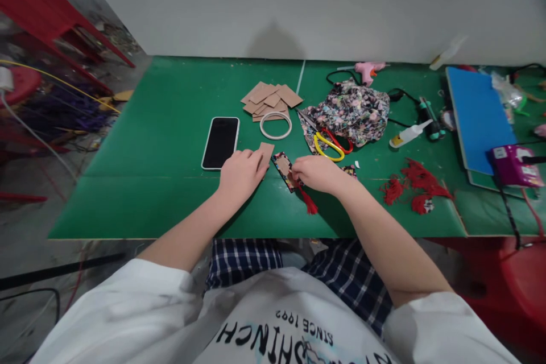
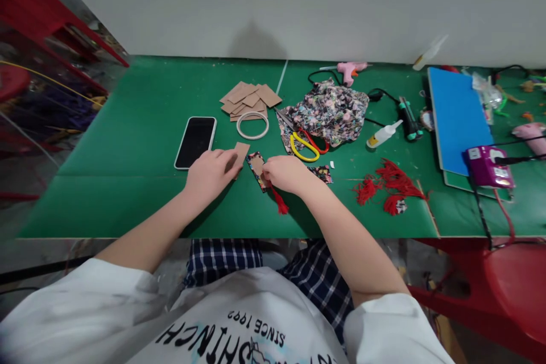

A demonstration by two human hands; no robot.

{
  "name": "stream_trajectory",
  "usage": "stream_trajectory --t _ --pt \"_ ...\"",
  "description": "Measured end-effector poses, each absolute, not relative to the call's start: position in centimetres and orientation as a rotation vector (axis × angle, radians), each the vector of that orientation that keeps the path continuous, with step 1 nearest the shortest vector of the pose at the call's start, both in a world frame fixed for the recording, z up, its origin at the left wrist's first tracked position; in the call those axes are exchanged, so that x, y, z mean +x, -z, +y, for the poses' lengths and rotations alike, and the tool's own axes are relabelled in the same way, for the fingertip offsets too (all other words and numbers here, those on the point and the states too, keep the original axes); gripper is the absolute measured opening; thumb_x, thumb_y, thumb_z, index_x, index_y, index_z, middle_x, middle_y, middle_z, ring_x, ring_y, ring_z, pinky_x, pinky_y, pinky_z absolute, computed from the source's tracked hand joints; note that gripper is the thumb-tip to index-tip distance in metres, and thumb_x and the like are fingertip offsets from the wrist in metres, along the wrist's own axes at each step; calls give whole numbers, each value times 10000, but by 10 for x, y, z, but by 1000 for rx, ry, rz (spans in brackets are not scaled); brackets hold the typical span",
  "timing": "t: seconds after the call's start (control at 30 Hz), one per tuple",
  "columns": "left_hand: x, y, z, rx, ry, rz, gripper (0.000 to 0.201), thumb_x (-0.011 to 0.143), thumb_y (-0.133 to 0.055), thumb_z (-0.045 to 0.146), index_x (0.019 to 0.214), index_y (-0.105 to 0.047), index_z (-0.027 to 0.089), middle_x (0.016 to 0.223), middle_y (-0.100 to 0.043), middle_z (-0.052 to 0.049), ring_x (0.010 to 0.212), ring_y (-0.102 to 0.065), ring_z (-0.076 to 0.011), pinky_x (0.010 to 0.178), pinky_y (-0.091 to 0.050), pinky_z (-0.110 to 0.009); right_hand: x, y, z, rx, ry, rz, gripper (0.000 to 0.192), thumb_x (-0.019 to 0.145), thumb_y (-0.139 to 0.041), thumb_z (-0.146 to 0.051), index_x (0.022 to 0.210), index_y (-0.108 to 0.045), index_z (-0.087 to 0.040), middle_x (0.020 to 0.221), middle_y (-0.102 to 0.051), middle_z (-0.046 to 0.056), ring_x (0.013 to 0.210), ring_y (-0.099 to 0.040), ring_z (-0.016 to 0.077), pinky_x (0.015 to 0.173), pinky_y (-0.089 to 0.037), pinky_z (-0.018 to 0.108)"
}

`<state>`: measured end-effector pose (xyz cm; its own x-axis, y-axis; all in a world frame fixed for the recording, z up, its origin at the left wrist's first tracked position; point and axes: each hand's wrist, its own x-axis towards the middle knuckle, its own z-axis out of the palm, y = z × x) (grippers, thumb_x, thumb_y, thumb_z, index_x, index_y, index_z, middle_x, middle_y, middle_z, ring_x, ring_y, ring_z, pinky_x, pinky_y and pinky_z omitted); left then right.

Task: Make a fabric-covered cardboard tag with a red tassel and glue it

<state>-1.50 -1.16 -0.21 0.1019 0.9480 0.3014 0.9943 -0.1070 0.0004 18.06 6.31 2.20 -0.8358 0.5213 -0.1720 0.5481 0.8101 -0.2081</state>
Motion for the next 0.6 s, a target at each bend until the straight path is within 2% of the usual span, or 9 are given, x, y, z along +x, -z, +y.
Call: stream_trajectory --t 0.1,0.2,0.33,0.5,0.6 --pt "-13 4 -13 -2159 271 -1946 278 850 -488 417 939 -582 171 779 -602 -76 748 -554 -221 606 -411 -288 172 -25 66 852 334 2823 232 807 -430 -142 885 -643 -189 795 -671 55 706 -571 166 539 -256 254" --pt "-12 3 -12 -2164 238 -1971 333 840 -502 408 1063 -544 163 805 -600 -84 764 -563 -235 601 -417 -291 168 -25 66 864 319 2816 245 806 -418 -158 901 -641 -190 768 -674 62 670 -563 169 528 -241 255" --pt "-14 -2 -6 -2230 208 -2095 506 824 -510 293 1291 -381 148 876 -604 -104 789 -582 -245 637 -442 -306 174 -27 64 1017 486 2905 242 796 -382 -135 828 -613 -199 776 -663 30 671 -546 142 551 -275 238" --pt "-21 -11 8 -2330 88 -2246 680 758 -566 259 1362 -280 127 836 -583 -109 745 -596 -243 607 -444 -296 191 -27 60 1170 659 2969 229 762 -364 -105 752 -575 -193 765 -638 15 698 -533 126 608 -320 218" --pt "-22 -15 13 -2399 78 -2352 744 754 -564 258 1396 -202 155 887 -564 -116 697 -597 -221 567 -433 -275 196 -24 59 1225 768 2985 219 739 -371 -96 729 -567 -195 749 -626 6 704 -535 126 625 -335 213"
